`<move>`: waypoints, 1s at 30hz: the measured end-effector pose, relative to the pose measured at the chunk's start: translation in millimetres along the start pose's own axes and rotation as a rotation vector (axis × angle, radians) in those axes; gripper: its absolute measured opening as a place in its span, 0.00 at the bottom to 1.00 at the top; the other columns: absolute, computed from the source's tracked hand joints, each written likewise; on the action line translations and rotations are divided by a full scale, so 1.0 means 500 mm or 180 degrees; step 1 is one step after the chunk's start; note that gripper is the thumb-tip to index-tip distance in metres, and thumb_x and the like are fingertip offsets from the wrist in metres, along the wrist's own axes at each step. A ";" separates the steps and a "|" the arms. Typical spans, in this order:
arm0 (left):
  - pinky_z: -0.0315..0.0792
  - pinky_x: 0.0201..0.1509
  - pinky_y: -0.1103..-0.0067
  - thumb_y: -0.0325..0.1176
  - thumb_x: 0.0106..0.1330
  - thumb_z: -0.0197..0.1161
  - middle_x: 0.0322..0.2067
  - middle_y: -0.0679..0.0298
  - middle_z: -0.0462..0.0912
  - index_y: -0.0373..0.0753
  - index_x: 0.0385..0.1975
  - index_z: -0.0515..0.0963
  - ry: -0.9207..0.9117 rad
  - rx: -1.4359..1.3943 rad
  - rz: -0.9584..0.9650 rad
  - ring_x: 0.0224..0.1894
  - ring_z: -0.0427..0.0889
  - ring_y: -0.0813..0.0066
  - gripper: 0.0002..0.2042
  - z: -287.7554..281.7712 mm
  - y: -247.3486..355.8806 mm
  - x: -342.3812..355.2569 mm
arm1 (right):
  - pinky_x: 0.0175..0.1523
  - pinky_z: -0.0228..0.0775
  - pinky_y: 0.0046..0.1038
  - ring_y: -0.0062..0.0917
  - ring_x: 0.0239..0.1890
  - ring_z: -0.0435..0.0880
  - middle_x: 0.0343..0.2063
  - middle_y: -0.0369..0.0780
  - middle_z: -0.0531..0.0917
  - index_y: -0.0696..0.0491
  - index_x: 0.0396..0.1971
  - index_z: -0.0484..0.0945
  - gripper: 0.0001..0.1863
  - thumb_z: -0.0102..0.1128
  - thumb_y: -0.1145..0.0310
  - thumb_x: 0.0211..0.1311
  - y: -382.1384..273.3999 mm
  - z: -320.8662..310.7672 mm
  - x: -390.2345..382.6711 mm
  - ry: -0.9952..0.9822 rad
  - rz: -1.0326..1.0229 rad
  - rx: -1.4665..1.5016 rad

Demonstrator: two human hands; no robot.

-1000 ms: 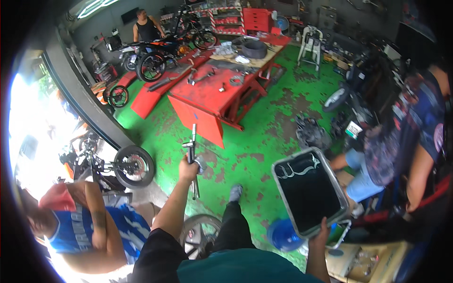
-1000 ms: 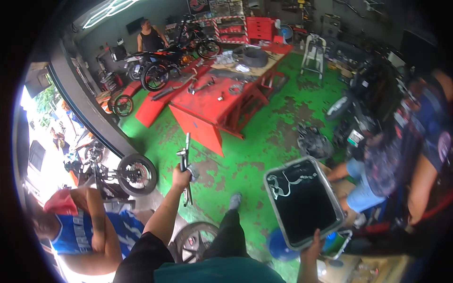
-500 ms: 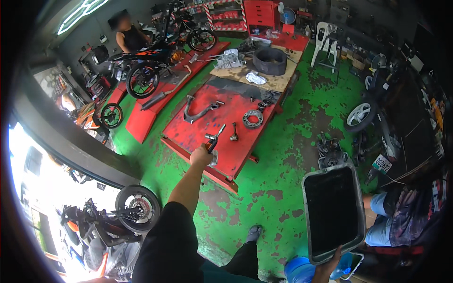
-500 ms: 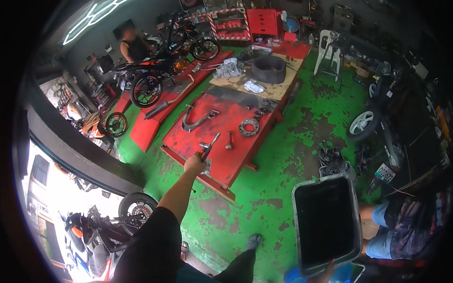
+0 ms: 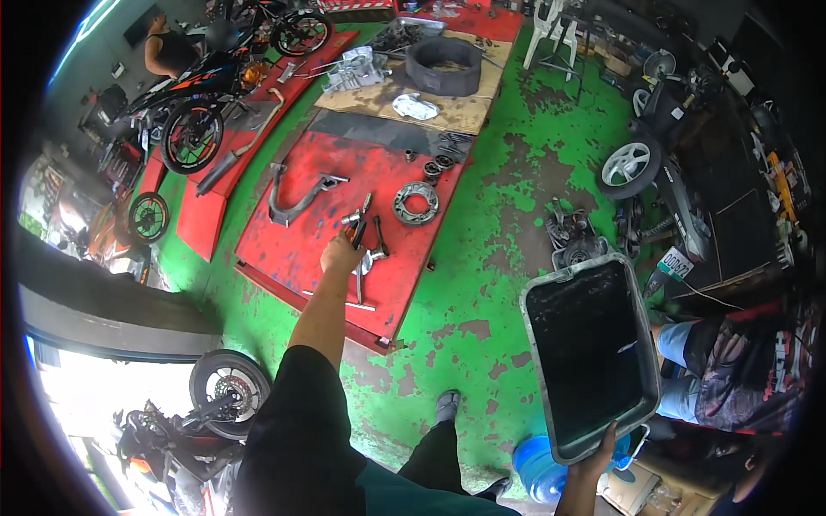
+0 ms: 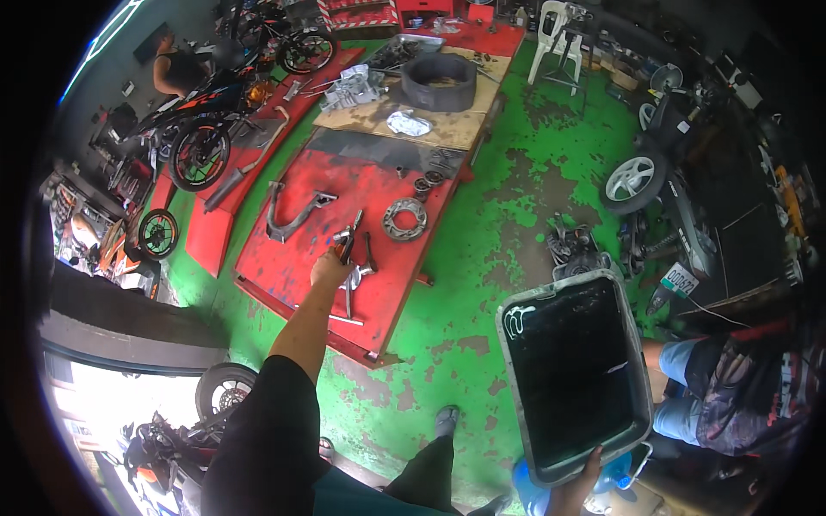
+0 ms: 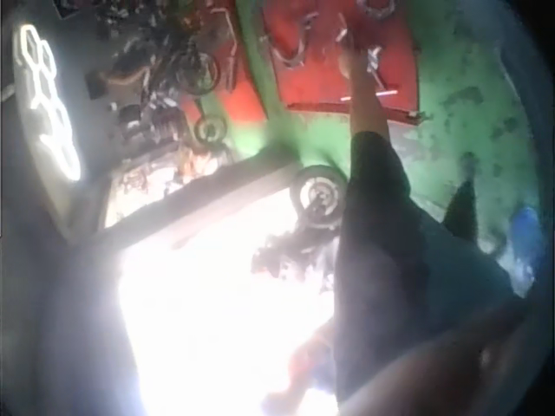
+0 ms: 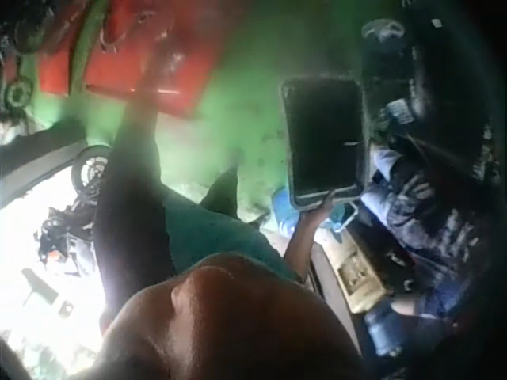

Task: The person sits on the ground and works on the rear wheel of a motorcycle, using a wrench to tighten bolts and applying lubricant from a tube. They then stand up, carry a tray of used oil into a workshop, and pour it into a sink.

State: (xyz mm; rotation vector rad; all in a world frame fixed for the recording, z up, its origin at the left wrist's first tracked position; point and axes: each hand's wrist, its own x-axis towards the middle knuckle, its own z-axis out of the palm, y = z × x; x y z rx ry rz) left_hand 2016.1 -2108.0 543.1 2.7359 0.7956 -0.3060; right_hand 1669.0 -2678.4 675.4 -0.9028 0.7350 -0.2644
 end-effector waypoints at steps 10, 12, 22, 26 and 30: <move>0.71 0.70 0.54 0.45 0.43 0.85 0.64 0.47 0.69 0.44 0.68 0.67 0.0504 -0.0142 0.0584 0.71 0.66 0.42 0.49 0.017 -0.035 -0.046 | 0.67 0.73 0.42 0.40 0.61 0.80 0.62 0.46 0.78 0.59 0.69 0.64 0.33 0.59 0.53 0.74 0.007 -0.037 -0.040 0.0170 -0.0108 0.0138; 0.65 0.73 0.51 0.46 0.49 0.81 0.67 0.45 0.66 0.45 0.73 0.62 0.0478 -0.0043 0.0663 0.74 0.60 0.41 0.49 0.027 -0.027 -0.080 | 0.66 0.74 0.42 0.39 0.60 0.81 0.61 0.46 0.78 0.59 0.69 0.65 0.33 0.60 0.53 0.74 0.003 -0.049 -0.065 0.0172 -0.0237 0.0212; 0.62 0.70 0.48 0.38 0.60 0.66 0.65 0.40 0.68 0.35 0.64 0.70 0.0908 -0.0646 0.2141 0.68 0.66 0.36 0.31 0.128 -0.009 -0.482 | 0.61 0.75 0.47 0.39 0.58 0.79 0.55 0.44 0.78 0.52 0.69 0.63 0.31 0.66 0.66 0.70 -0.035 -0.234 -0.218 0.1199 -0.0153 0.1103; 0.64 0.68 0.50 0.30 0.58 0.65 0.61 0.40 0.68 0.32 0.61 0.69 -0.0095 -0.0857 0.2743 0.63 0.68 0.36 0.29 0.168 0.088 -0.739 | 0.62 0.72 0.45 0.35 0.60 0.76 0.56 0.42 0.77 0.53 0.69 0.64 0.32 0.67 0.69 0.70 -0.067 -0.313 -0.307 0.1503 -0.0312 0.1399; 0.65 0.68 0.52 0.29 0.58 0.68 0.61 0.41 0.67 0.33 0.60 0.68 -0.0761 -0.0779 0.3864 0.64 0.67 0.36 0.28 0.244 0.168 -0.880 | 0.63 0.70 0.42 0.33 0.60 0.75 0.56 0.42 0.77 0.53 0.68 0.65 0.31 0.68 0.66 0.70 -0.073 -0.424 -0.393 0.1764 -0.0616 0.1593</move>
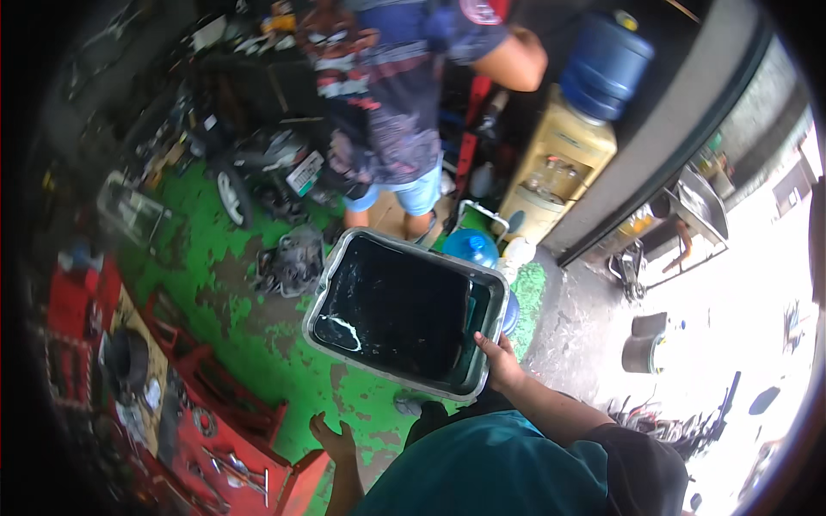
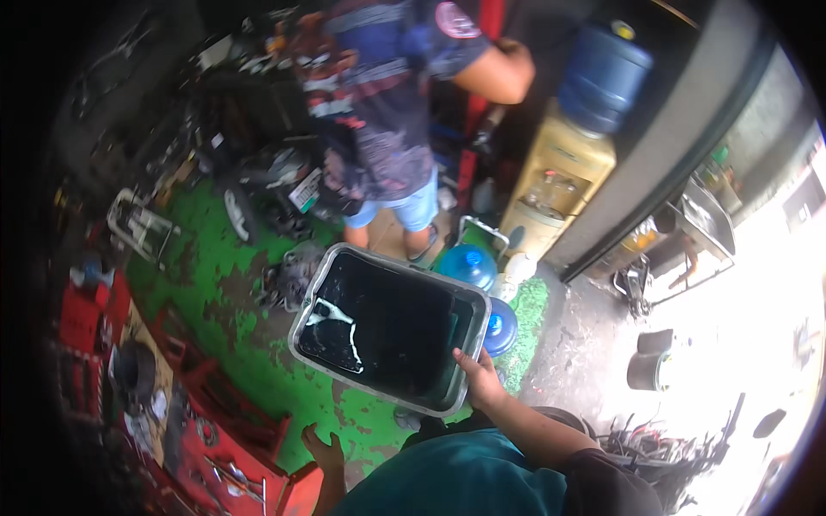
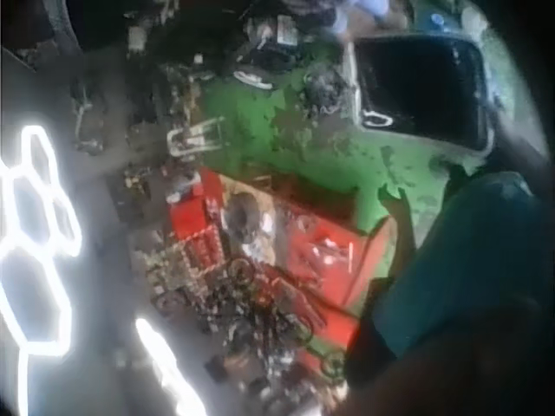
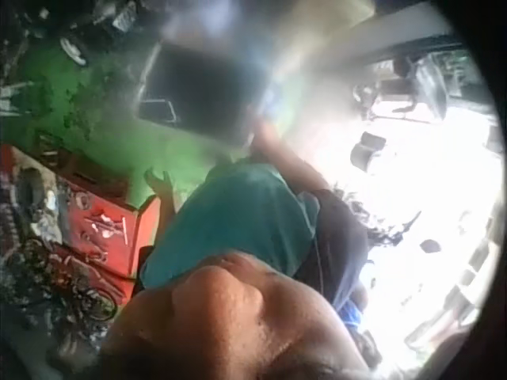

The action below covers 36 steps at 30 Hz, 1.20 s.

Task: The person sits on the ground and works on the rear wheel of a motorcycle, using a wrench to tighten bolts and applying lubricant from a tube. They then stand up, carry a tray of used oil into a workshop, and pour it into a sink.

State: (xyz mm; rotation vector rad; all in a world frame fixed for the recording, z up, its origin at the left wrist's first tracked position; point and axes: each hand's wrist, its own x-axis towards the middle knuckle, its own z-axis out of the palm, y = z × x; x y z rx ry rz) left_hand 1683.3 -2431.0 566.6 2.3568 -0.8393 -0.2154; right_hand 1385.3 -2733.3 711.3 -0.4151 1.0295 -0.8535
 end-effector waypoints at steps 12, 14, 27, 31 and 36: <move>0.67 0.64 0.53 0.25 0.60 0.67 0.55 0.42 0.69 0.32 0.57 0.69 -0.0314 -0.0071 0.1360 0.60 0.71 0.39 0.25 0.220 0.313 0.110 | 0.65 0.73 0.43 0.36 0.58 0.80 0.56 0.43 0.80 0.53 0.67 0.67 0.28 0.65 0.65 0.72 -0.255 -0.449 -0.069 0.0693 -0.0975 0.0513; 0.68 0.63 0.54 0.26 0.60 0.67 0.56 0.43 0.69 0.33 0.57 0.69 -0.0507 -0.0027 0.1404 0.60 0.72 0.39 0.25 0.277 0.373 0.100 | 0.66 0.72 0.43 0.36 0.58 0.80 0.56 0.43 0.80 0.53 0.67 0.67 0.28 0.65 0.65 0.71 -0.291 -0.523 -0.080 0.0853 -0.1165 0.0602; 0.76 0.56 0.60 0.25 0.59 0.68 0.57 0.48 0.72 0.35 0.56 0.72 -0.1626 -0.0113 0.2184 0.58 0.75 0.44 0.24 0.600 0.863 0.129 | 0.60 0.71 0.33 0.28 0.52 0.80 0.51 0.39 0.82 0.56 0.61 0.72 0.26 0.68 0.63 0.69 -0.455 -0.831 -0.160 0.2397 -0.2250 0.1199; 0.77 0.56 0.65 0.24 0.58 0.69 0.58 0.50 0.71 0.36 0.56 0.72 -0.2078 -0.0334 0.2581 0.57 0.77 0.49 0.24 0.715 1.019 0.121 | 0.63 0.71 0.35 0.30 0.54 0.81 0.52 0.41 0.82 0.57 0.61 0.72 0.26 0.68 0.63 0.69 -0.491 -0.911 -0.156 0.2591 -0.2700 0.1611; 0.77 0.55 0.67 0.23 0.59 0.69 0.59 0.54 0.72 0.38 0.57 0.73 -0.2550 -0.1063 0.3116 0.55 0.78 0.55 0.25 0.875 1.295 0.031 | 0.63 0.72 0.36 0.33 0.55 0.82 0.53 0.43 0.82 0.58 0.63 0.71 0.26 0.67 0.64 0.69 -0.532 -1.008 -0.147 0.2947 -0.3062 0.1797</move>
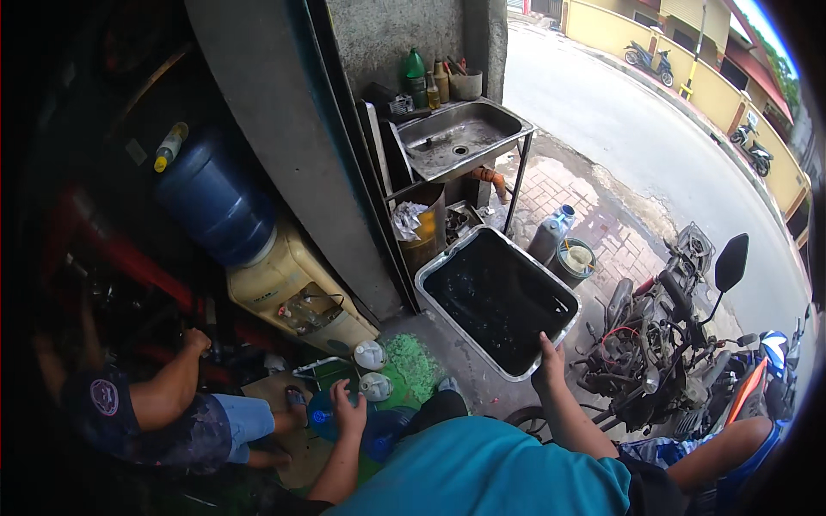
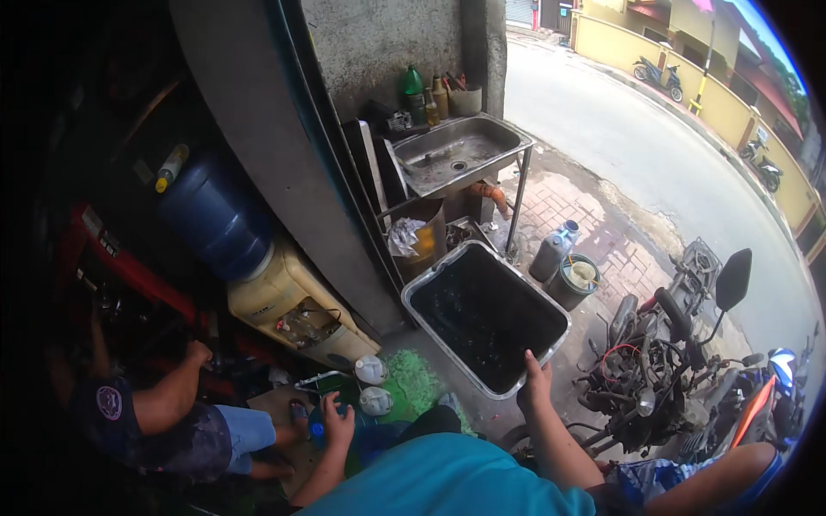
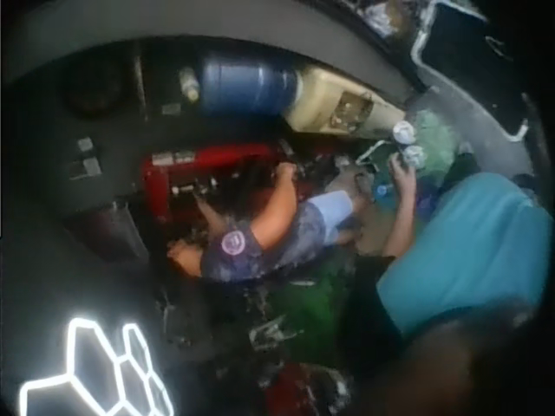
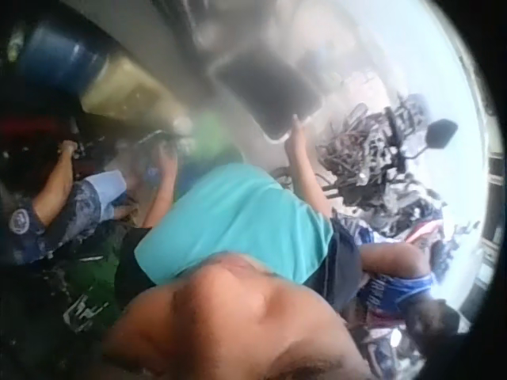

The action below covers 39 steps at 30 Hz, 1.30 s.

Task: The person sits on the ground and works on the rear wheel of a motorcycle, using a wrench to tighten bolts and applying lubricant from a tube. They then stand up, carry a tray of used oil into a workshop, and pour it into a sink.

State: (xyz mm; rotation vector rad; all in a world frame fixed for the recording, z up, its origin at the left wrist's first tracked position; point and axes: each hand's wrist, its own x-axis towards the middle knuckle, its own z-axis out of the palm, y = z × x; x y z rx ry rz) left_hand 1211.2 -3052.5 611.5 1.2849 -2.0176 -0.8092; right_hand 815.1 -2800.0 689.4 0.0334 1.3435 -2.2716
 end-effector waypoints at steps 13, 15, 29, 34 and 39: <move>0.78 0.47 0.75 0.30 0.67 0.70 0.45 0.63 0.82 0.38 0.49 0.81 -0.0852 -0.1405 0.1082 0.46 0.83 0.71 0.13 0.328 0.472 0.661 | 0.63 0.77 0.41 0.37 0.56 0.84 0.56 0.46 0.80 0.57 0.65 0.66 0.26 0.61 0.68 0.71 0.013 -0.018 0.300 0.0672 -0.0516 0.0489; 0.78 0.46 0.76 0.33 0.66 0.72 0.44 0.63 0.82 0.38 0.48 0.82 -0.0699 -0.1375 0.1581 0.45 0.83 0.71 0.13 0.377 0.558 0.786 | 0.64 0.74 0.38 0.36 0.59 0.82 0.59 0.46 0.79 0.57 0.69 0.64 0.31 0.62 0.67 0.71 0.021 -0.046 0.358 0.0691 -0.0441 0.0528; 0.74 0.62 0.58 0.56 0.53 0.79 0.52 0.50 0.80 0.39 0.50 0.81 0.2347 0.0413 -0.0146 0.57 0.79 0.47 0.31 0.467 0.670 1.372 | 0.63 0.75 0.41 0.34 0.56 0.83 0.55 0.43 0.81 0.57 0.65 0.68 0.26 0.62 0.64 0.72 -0.083 -0.106 0.672 0.0859 -0.0549 0.0287; 0.78 0.51 0.56 0.54 0.54 0.79 0.42 0.54 0.84 0.38 0.37 0.83 0.2380 0.0874 0.0097 0.46 0.84 0.48 0.25 0.463 0.649 1.439 | 0.63 0.74 0.40 0.35 0.59 0.81 0.57 0.44 0.79 0.57 0.66 0.66 0.27 0.62 0.66 0.72 -0.090 -0.129 0.752 0.0800 -0.0518 0.0429; 0.75 0.43 0.57 0.52 0.57 0.77 0.36 0.56 0.81 0.35 0.28 0.78 0.2746 0.0774 0.0991 0.40 0.83 0.48 0.23 0.500 0.630 1.453 | 0.62 0.74 0.40 0.34 0.57 0.81 0.56 0.44 0.79 0.58 0.65 0.67 0.26 0.60 0.65 0.73 -0.073 -0.132 0.817 0.0864 -0.0633 0.0473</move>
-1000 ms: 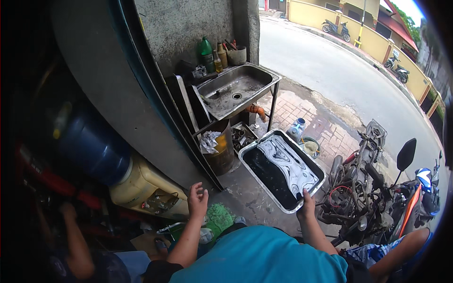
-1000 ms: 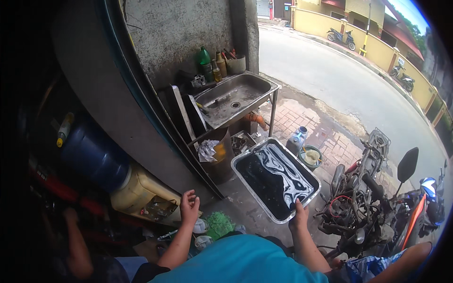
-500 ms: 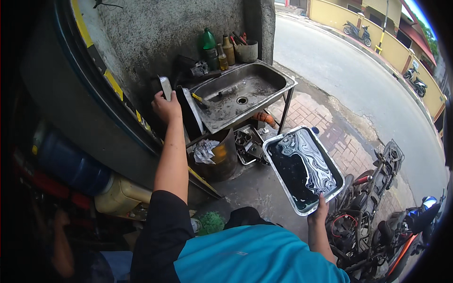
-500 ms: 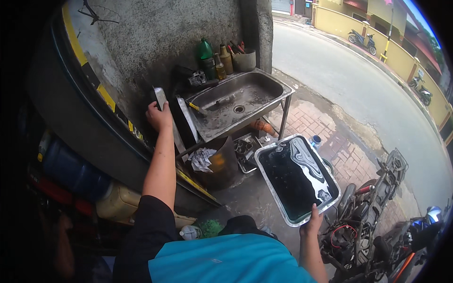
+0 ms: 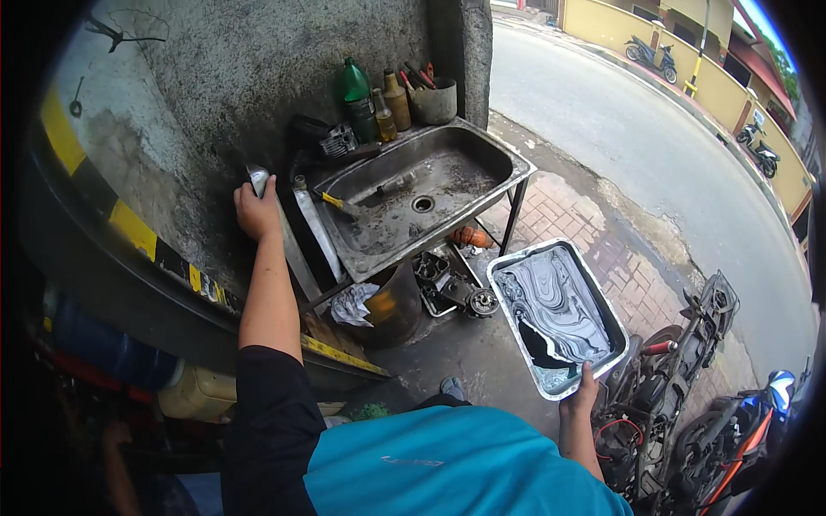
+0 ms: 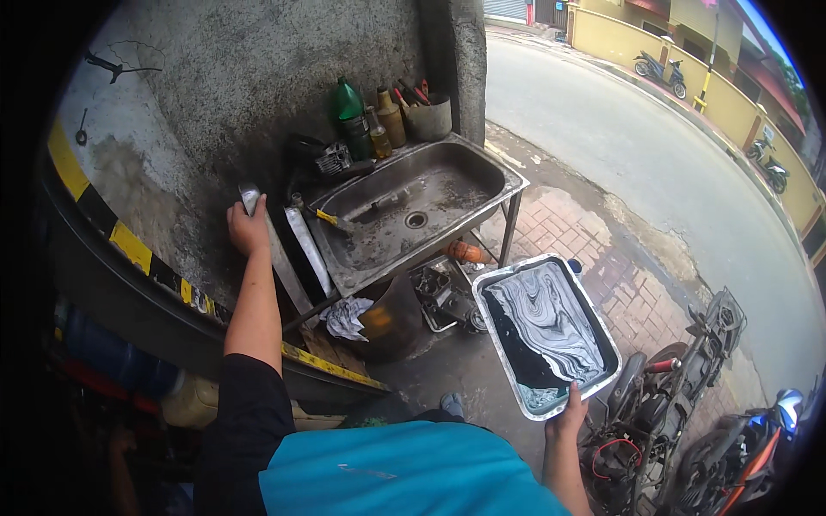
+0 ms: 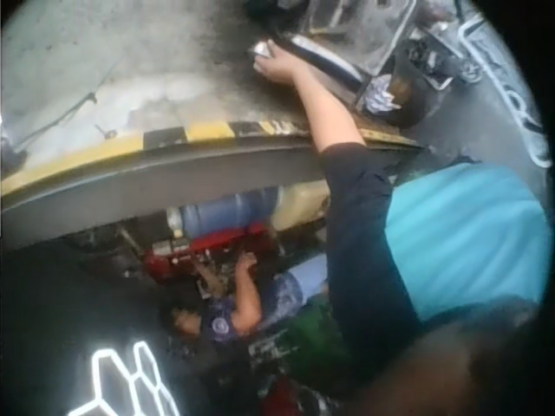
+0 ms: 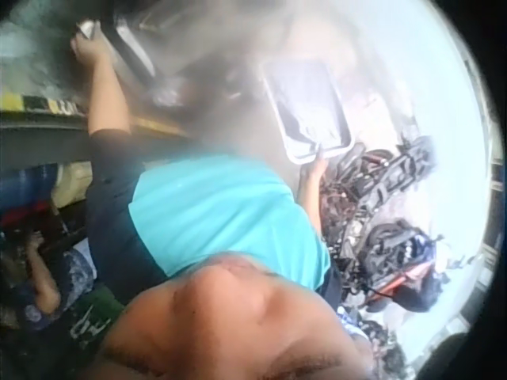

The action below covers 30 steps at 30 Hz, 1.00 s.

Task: The person sits on the ground and works on the rear wheel of a motorcycle, using a wrench to tighten bolts and applying lubricant from a tube. They then stand up, carry a tray of used oil into a workshop, and pour it into a sink.

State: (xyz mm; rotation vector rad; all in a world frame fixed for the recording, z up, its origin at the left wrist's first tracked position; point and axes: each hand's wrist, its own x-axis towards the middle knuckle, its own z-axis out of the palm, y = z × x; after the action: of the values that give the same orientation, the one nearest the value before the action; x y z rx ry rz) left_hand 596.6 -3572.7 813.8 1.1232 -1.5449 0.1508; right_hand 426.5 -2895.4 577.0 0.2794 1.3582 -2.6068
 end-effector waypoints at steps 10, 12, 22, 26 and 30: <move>0.74 0.38 0.60 0.47 0.56 0.79 0.31 0.57 0.81 0.34 0.25 0.78 0.0407 -0.0224 0.1061 0.35 0.82 0.48 0.22 -0.061 0.159 0.146 | 0.62 0.76 0.42 0.39 0.57 0.82 0.59 0.50 0.77 0.60 0.68 0.64 0.30 0.61 0.63 0.72 0.002 0.074 0.065 -0.0022 0.0054 0.0125; 0.74 0.36 0.62 0.47 0.55 0.80 0.29 0.57 0.81 0.34 0.26 0.78 0.0448 -0.0206 0.1252 0.32 0.81 0.51 0.22 -0.102 0.207 0.190 | 0.62 0.76 0.41 0.39 0.56 0.83 0.59 0.50 0.78 0.61 0.68 0.64 0.30 0.61 0.63 0.73 0.011 0.063 0.090 0.0020 0.0087 0.0069; 0.70 0.35 0.72 0.44 0.56 0.80 0.27 0.58 0.78 0.32 0.30 0.80 -0.0662 -0.1002 0.2794 0.28 0.76 0.64 0.20 -0.295 0.616 0.166 | 0.62 0.77 0.40 0.38 0.58 0.82 0.58 0.48 0.78 0.61 0.68 0.64 0.28 0.58 0.65 0.74 -0.048 0.068 0.112 0.0269 -0.0163 0.0008; 0.75 0.38 0.65 0.44 0.57 0.76 0.31 0.56 0.78 0.35 0.33 0.79 -0.1085 -0.1063 0.3506 0.34 0.83 0.54 0.19 -0.235 0.703 0.098 | 0.58 0.80 0.40 0.39 0.51 0.85 0.54 0.50 0.79 0.60 0.67 0.64 0.27 0.58 0.65 0.74 -0.055 0.049 0.109 0.0233 -0.0137 0.0036; 0.80 0.44 0.63 0.45 0.58 0.74 0.35 0.58 0.80 0.38 0.35 0.78 -0.1678 -0.0961 0.3560 0.40 0.86 0.53 0.18 -0.146 0.780 -0.008 | 0.63 0.77 0.42 0.40 0.57 0.82 0.59 0.50 0.76 0.60 0.69 0.61 0.30 0.59 0.65 0.73 -0.049 0.005 0.114 0.0368 -0.0126 0.0034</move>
State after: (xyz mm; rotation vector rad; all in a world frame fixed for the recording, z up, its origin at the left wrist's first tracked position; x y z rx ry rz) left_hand 371.5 -3316.6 1016.5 -0.0626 -2.4315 0.3684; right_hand 365.2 -2888.5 583.2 0.4151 1.4000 -2.6686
